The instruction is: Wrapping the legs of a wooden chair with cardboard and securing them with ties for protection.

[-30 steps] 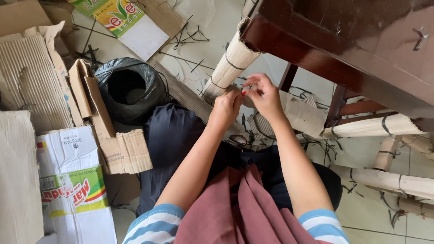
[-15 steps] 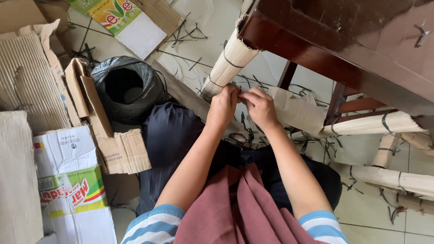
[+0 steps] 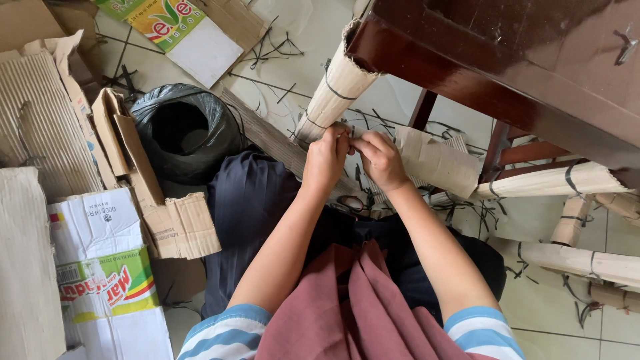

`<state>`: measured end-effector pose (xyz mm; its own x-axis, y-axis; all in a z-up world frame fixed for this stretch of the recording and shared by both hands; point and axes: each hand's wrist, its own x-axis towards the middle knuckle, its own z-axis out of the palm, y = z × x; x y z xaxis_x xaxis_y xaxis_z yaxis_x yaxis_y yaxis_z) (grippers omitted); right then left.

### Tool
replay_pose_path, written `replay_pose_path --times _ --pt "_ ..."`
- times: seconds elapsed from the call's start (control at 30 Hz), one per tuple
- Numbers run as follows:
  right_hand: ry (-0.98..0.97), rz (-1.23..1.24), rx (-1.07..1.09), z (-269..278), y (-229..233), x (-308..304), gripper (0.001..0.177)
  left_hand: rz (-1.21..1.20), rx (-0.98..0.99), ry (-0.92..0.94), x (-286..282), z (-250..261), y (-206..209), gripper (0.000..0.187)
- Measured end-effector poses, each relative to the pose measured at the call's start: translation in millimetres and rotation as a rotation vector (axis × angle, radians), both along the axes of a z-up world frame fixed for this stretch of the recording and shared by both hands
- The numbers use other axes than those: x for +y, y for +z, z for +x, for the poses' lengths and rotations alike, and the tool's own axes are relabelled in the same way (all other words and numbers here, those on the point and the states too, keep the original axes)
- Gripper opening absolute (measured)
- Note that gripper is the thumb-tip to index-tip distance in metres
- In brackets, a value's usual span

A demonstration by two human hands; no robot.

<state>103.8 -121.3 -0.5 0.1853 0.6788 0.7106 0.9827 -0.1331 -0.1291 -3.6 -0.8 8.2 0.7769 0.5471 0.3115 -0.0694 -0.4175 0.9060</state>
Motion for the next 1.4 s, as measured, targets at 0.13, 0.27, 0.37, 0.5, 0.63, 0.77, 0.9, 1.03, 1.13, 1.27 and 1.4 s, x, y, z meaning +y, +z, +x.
replay_pose_path --times 0.13,0.27,0.37,0.5,0.63,0.77,0.9,1.03,1.13,1.27,1.4 --pt "-0.022 -0.028 0.017 15 -25 -5 0.016 0.095 0.028 0.034 3 -1 -1 0.012" --pt "0.033 -0.068 0.131 21 -20 -2 0.013 -0.008 0.089 -0.024 4 -6 -7 0.034" --pt "0.057 -0.138 0.192 20 -7 -2 0.014 -0.129 0.133 -0.037 0 -6 -5 0.043" --pt "0.089 -0.247 0.33 20 8 -4 0.012 -0.289 0.063 0.062 -5 -3 -5 0.029" --pt "0.072 -0.303 0.386 20 11 -4 0.011 -0.442 0.06 0.104 -1 1 -21 0.015" --pt "0.037 -0.325 0.547 21 14 -4 0.009 -0.53 0.177 0.095 -1 4 -21 0.016" --pt "-0.01 -0.337 0.679 19 21 -2 0.012 -0.934 0.196 0.069 -4 14 -43 0.031" --pt "-0.025 -0.341 0.742 24 18 -3 0.01 -1.161 0.058 0.084 -13 24 -68 0.048" --pt "-0.062 -0.345 0.767 28 13 -6 0.009 -1.266 -0.014 0.107 -23 28 -73 0.05" --pt "-0.072 -0.294 0.786 17 22 -7 0.012 -1.329 -0.095 0.208 -35 32 -85 0.049" --pt "-0.102 -0.143 0.777 17 14 -4 0.02 -1.439 -0.134 0.209 -39 26 -75 0.036"
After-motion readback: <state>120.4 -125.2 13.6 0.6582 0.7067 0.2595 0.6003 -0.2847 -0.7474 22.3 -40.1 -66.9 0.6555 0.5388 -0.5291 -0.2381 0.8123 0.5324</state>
